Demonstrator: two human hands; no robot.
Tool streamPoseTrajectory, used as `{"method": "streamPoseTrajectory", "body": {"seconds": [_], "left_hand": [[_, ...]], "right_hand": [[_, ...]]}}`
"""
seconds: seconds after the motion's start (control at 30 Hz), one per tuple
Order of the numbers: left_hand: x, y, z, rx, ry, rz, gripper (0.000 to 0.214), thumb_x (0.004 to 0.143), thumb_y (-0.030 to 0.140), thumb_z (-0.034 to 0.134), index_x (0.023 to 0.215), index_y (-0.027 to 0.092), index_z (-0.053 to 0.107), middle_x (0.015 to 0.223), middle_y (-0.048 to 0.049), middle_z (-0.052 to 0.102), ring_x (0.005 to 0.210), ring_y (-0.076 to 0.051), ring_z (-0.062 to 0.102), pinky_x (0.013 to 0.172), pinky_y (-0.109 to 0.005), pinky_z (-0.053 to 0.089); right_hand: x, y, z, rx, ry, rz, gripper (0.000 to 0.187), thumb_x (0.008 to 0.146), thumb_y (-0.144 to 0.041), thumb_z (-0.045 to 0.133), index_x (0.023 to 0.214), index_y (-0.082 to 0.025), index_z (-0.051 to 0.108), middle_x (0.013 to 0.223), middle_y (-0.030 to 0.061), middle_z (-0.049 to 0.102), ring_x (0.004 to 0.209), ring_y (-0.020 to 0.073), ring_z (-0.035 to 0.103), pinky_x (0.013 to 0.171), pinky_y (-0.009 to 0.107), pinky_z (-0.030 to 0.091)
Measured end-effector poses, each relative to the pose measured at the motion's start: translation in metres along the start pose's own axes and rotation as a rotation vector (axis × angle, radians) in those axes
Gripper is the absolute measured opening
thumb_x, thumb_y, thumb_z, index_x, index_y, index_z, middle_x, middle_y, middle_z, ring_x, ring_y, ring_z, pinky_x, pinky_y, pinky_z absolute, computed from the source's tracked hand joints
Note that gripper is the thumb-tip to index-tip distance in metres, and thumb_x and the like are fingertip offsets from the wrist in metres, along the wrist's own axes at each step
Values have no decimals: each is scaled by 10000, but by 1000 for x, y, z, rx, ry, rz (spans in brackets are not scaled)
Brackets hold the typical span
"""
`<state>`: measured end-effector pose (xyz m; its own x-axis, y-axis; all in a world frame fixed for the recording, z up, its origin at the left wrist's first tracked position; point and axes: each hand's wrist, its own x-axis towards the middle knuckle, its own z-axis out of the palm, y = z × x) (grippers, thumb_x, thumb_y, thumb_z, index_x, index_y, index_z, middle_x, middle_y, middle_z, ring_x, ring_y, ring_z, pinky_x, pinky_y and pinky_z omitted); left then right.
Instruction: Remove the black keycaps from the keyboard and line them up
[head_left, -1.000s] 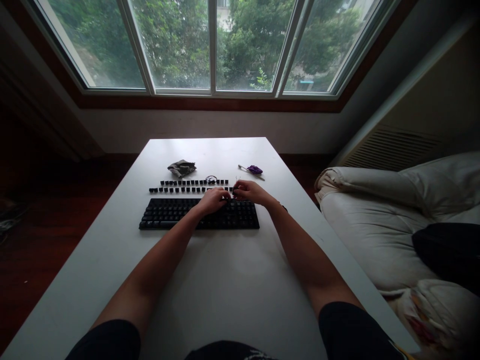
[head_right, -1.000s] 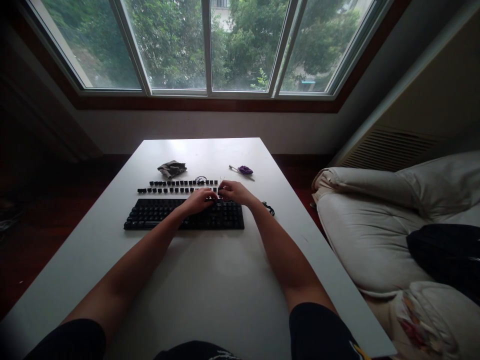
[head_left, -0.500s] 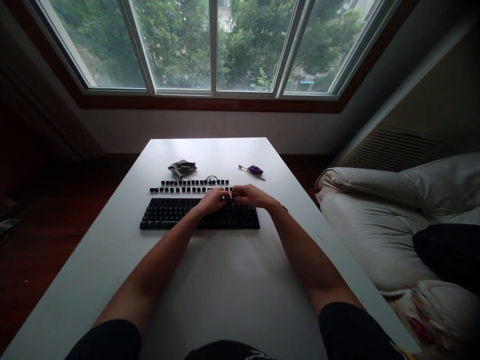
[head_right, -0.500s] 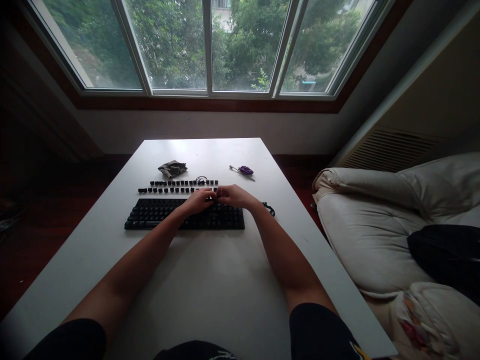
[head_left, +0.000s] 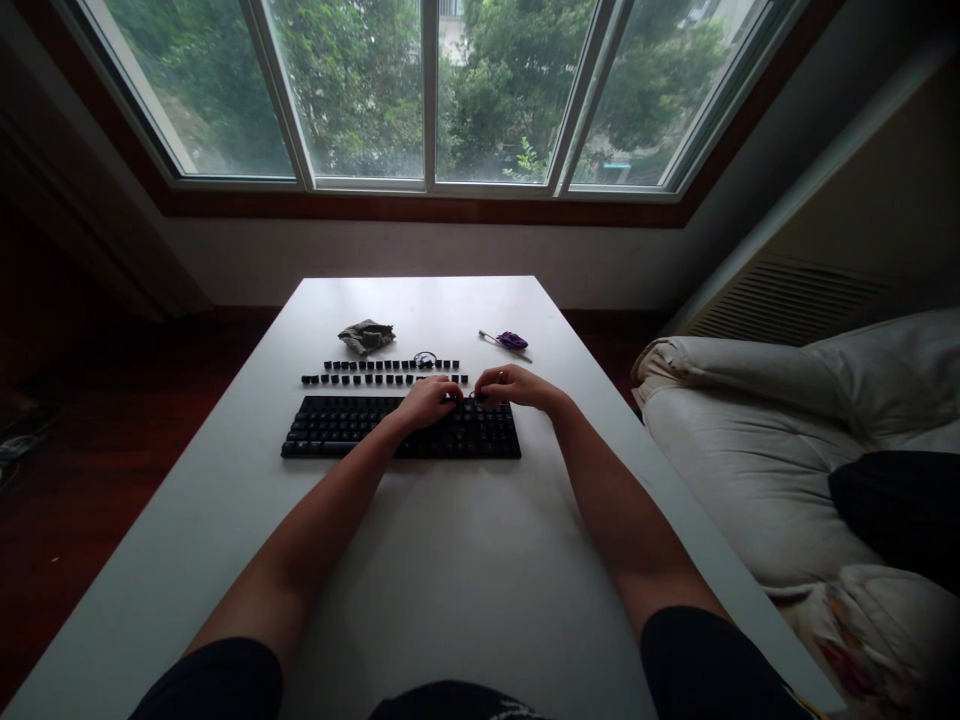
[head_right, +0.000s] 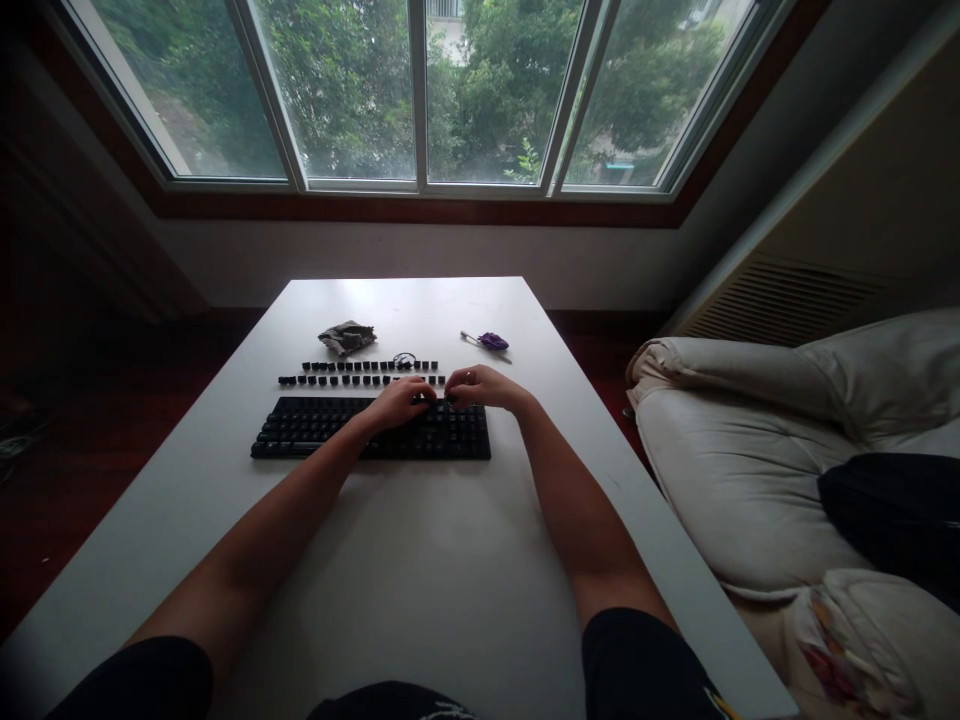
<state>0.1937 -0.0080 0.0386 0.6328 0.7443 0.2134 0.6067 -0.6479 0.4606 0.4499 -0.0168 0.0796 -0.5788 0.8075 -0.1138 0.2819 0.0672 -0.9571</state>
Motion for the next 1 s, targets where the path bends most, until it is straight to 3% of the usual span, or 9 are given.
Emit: {"method": "streamPoseTrajectory", "body": {"seconds": [0.2, 0.33, 0.47, 0.73, 0.87, 1.0], "left_hand": [[-2, 6, -2, 1, 4, -1, 234, 865, 240, 643, 1069, 264, 756, 1067, -54, 696, 1038, -244, 627, 967, -382, 477], [-1, 14, -4, -81, 56, 47, 303, 866, 265, 657, 1163, 269, 719, 1097, -47, 706, 1071, -245, 618, 992, -394, 472], [2, 21, -6, -150, 79, 66, 274, 892, 231, 616, 1139, 250, 733, 1047, -43, 713, 960, -212, 642, 942, -365, 490], [2, 30, -2, -162, 83, -26, 302, 968, 262, 515, 1134, 277, 768, 1066, -60, 697, 972, -216, 652, 898, -333, 499], [4, 26, 1, -331, 6, -30, 301, 975, 288, 500, 1116, 271, 766, 1043, -33, 717, 966, -201, 654, 889, -308, 502], [8, 24, 3, -606, -45, -125, 342, 989, 365, 475, 1088, 198, 756, 908, -33, 717, 820, -164, 649, 782, -276, 519]], "right_hand": [[0, 9, -9, 196, 77, -9, 403, 765, -457, 833, 981, -132, 729, 959, 113, 781, 789, 215, 769, 725, 311, 632], [-1, 2, -7, 191, 95, -54, 411, 772, -462, 832, 986, -127, 728, 954, 114, 781, 787, 212, 770, 728, 308, 631], [-2, -3, -5, 166, 104, -97, 395, 799, -455, 812, 1001, -126, 728, 974, 111, 777, 827, 218, 770, 761, 322, 633], [-4, -11, -2, 130, 93, -114, 345, 796, -423, 804, 979, -135, 750, 908, 83, 778, 831, 208, 762, 805, 343, 632], [-7, -14, -6, 121, 73, -113, 346, 796, -430, 795, 970, -135, 755, 955, 94, 781, 832, 213, 757, 801, 351, 632], [-14, -19, -11, 134, 65, -143, 358, 804, -439, 792, 987, -133, 760, 990, 105, 779, 867, 237, 761, 828, 381, 630]]}}
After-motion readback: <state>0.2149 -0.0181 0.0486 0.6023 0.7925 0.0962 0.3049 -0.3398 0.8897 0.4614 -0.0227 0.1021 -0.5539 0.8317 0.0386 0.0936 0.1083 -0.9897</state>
